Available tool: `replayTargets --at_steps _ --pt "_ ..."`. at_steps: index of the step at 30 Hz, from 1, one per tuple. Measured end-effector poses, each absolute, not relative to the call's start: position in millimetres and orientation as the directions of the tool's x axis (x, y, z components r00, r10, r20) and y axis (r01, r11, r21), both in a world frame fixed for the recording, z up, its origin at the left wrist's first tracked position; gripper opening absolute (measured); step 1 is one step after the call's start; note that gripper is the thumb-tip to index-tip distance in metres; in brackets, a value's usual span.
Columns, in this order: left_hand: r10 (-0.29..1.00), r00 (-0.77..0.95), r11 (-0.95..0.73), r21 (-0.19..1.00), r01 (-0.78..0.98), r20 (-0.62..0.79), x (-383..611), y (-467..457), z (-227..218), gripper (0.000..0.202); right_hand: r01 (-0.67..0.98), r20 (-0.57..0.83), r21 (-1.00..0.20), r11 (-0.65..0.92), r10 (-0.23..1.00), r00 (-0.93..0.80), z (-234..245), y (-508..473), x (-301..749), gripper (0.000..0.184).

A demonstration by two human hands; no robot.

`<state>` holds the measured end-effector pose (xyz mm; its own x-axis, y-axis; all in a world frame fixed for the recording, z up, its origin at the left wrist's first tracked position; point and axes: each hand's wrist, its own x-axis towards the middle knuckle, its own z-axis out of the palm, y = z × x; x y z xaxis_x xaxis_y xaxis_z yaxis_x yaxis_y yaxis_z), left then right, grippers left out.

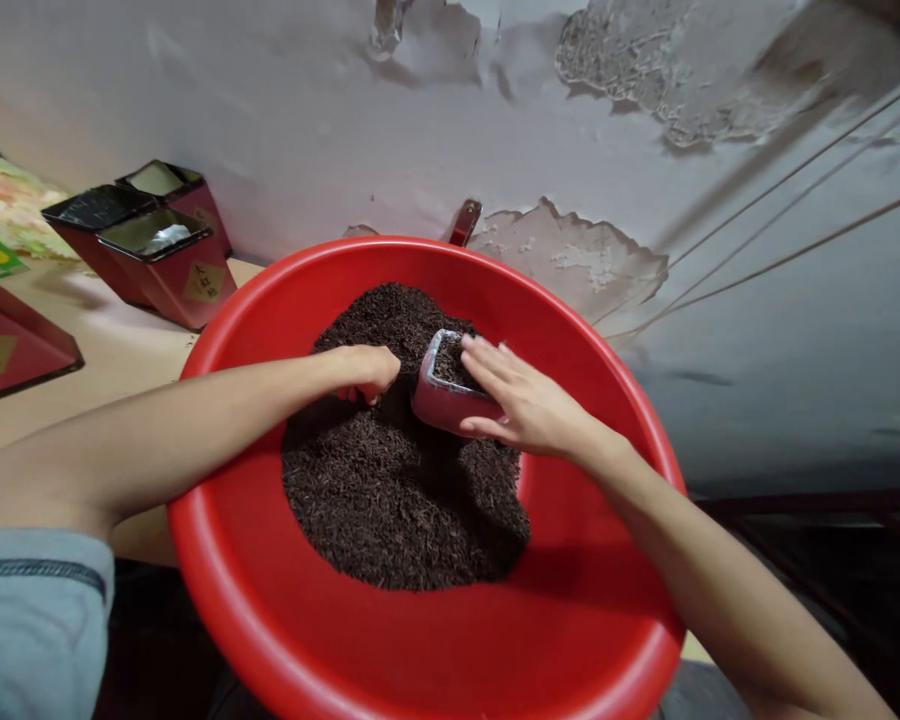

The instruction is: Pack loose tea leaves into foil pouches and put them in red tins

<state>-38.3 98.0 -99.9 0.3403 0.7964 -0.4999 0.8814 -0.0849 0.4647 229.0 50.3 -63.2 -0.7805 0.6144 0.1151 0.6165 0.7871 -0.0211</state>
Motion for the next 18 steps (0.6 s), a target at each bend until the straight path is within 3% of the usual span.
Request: replayTargets --at_steps 3,9,14,18 --pt "0.763 0.284 -0.154 0.264 0.952 -0.580 -36 95 -75 0.023 0.622 0.098 -0.039 0.782 0.623 -0.776 -63 51 234 0.094" --pt "0.835 0.390 -0.266 0.335 0.904 -0.389 -45 96 -25 0.024 0.613 0.091 -0.133 0.779 0.625 -0.775 -52 56 247 0.079" --pt "0.855 0.492 -0.349 0.521 0.779 -0.163 -18 92 14 0.027 0.713 0.411 -0.189 0.675 0.714 -0.567 -35 59 261 0.057" --pt "0.794 0.600 -0.443 0.582 0.682 -0.098 26 97 14 0.031 0.727 0.443 -0.224 0.649 0.732 -0.517 -37 64 265 0.054"
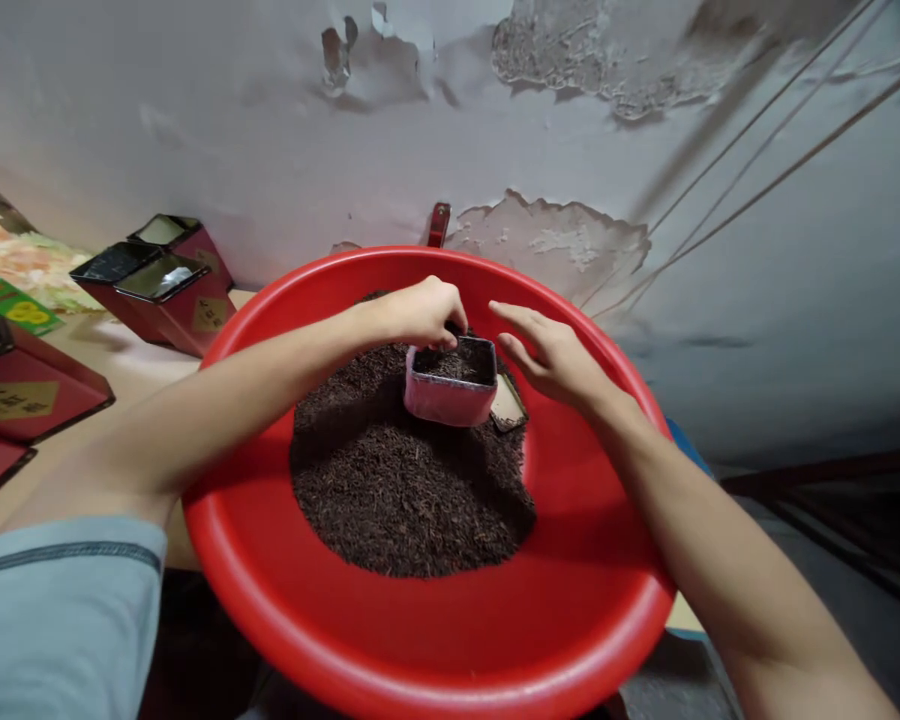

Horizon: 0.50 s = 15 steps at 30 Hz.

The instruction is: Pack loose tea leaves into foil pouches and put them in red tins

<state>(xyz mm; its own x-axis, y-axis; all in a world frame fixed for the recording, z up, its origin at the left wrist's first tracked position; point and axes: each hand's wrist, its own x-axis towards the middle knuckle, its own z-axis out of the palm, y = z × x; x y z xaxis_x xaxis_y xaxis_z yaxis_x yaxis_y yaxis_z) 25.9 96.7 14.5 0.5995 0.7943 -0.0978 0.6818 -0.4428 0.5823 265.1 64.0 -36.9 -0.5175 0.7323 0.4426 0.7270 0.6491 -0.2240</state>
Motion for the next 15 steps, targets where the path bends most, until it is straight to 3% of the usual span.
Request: replayTargets --at_steps 5,10,13,15 --pt "0.744 0.662 -0.511 0.564 0.649 -0.087 56 104 9 0.035 0.709 0.466 -0.270 0.651 0.733 -0.496 -40 68 265 0.050" --pt "0.772 0.619 -0.449 0.565 0.692 -0.146 39 94 23 0.035 0.702 0.499 -0.286 0.652 0.727 -0.472 -34 64 264 0.048" --pt "0.845 0.534 -0.431 0.565 0.704 -0.020 16 94 16 0.034 0.672 0.443 -0.245 0.699 0.697 -0.564 -38 61 257 0.054" --pt "0.919 0.395 -0.321 0.587 0.743 0.002 0 97 0 0.044 0.617 0.351 -0.192 0.763 0.641 -0.683 -46 59 250 0.069"
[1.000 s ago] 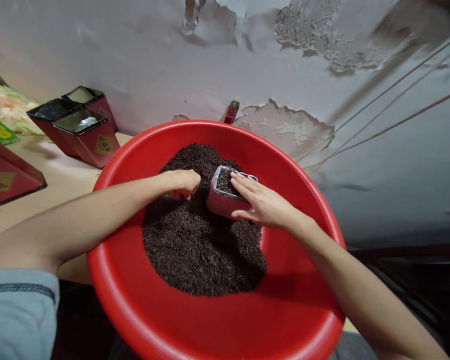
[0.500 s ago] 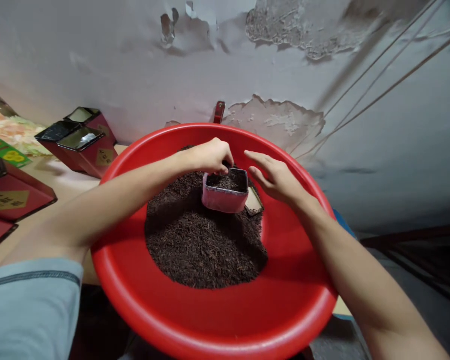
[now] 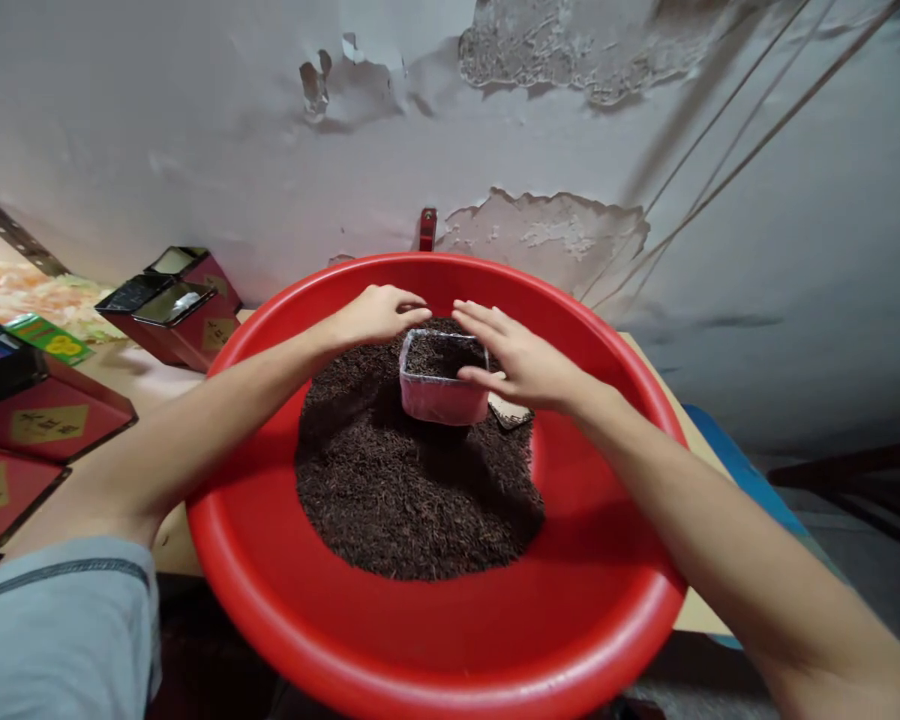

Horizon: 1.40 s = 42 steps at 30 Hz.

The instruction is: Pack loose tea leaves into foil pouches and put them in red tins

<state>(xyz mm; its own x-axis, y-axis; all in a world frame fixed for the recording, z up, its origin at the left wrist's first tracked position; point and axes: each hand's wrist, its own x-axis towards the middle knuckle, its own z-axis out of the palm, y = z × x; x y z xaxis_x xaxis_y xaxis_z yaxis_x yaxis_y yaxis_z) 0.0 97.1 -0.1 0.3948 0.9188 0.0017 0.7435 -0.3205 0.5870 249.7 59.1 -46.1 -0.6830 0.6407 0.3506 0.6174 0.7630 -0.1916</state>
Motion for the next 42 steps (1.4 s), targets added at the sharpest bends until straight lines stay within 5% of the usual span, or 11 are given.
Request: replayTargets --at_steps 4,8,13,22,26,29,31,33,35,38,42 --pt "0.884 0.186 0.208 0.718 0.664 -0.428 -18 104 -43 0.079 0.547 0.130 -0.108 0.830 0.557 -0.820 -62 56 236 0.093" --pt "0.631 0.391 0.429 0.722 0.544 -0.670 -16 106 -70 0.092 0.571 0.103 -0.050 0.819 0.573 -0.813 -68 51 234 0.096" --pt "0.645 0.415 0.429 0.754 0.497 -0.641 -8 103 -73 0.088 0.587 0.097 -0.049 0.808 0.589 -0.802 -66 50 233 0.094" --pt "0.789 0.280 0.466 0.829 0.310 -0.548 -11 94 -55 0.044 0.639 0.093 -0.187 0.746 0.661 -0.745 -56 51 218 0.068" --pt "0.829 0.269 0.428 0.865 0.261 -0.491 -4 93 -56 0.034 0.593 0.275 -0.424 0.685 0.721 -0.636 -60 53 225 0.042" --pt "0.835 0.277 0.419 0.875 0.242 -0.476 -2 92 -57 0.029 0.464 0.459 -0.660 0.591 0.806 -0.374 -62 60 236 0.034" --pt "0.824 0.283 0.437 0.868 0.234 -0.491 -3 94 -57 0.029 0.350 0.458 -0.801 0.486 0.874 -0.164 -65 65 242 0.026" --pt "0.801 0.291 0.471 0.851 0.232 -0.523 -8 96 -56 0.027 0.261 0.302 -0.921 0.289 0.953 0.009 -69 70 243 0.019" --pt "0.757 0.303 0.524 0.815 0.247 -0.579 -15 99 -57 0.024 0.234 -0.019 -0.972 -0.039 0.996 0.087 -74 73 242 0.028" --pt "0.674 0.336 0.587 0.753 0.298 -0.658 -23 102 -61 0.018 0.268 -0.506 -0.837 -0.477 0.861 -0.045 -77 71 237 0.034" --pt "0.683 0.377 0.550 0.780 0.297 -0.625 -26 105 -71 0.018 0.187 -0.633 -0.771 -0.608 0.764 -0.126 -75 66 236 0.029"
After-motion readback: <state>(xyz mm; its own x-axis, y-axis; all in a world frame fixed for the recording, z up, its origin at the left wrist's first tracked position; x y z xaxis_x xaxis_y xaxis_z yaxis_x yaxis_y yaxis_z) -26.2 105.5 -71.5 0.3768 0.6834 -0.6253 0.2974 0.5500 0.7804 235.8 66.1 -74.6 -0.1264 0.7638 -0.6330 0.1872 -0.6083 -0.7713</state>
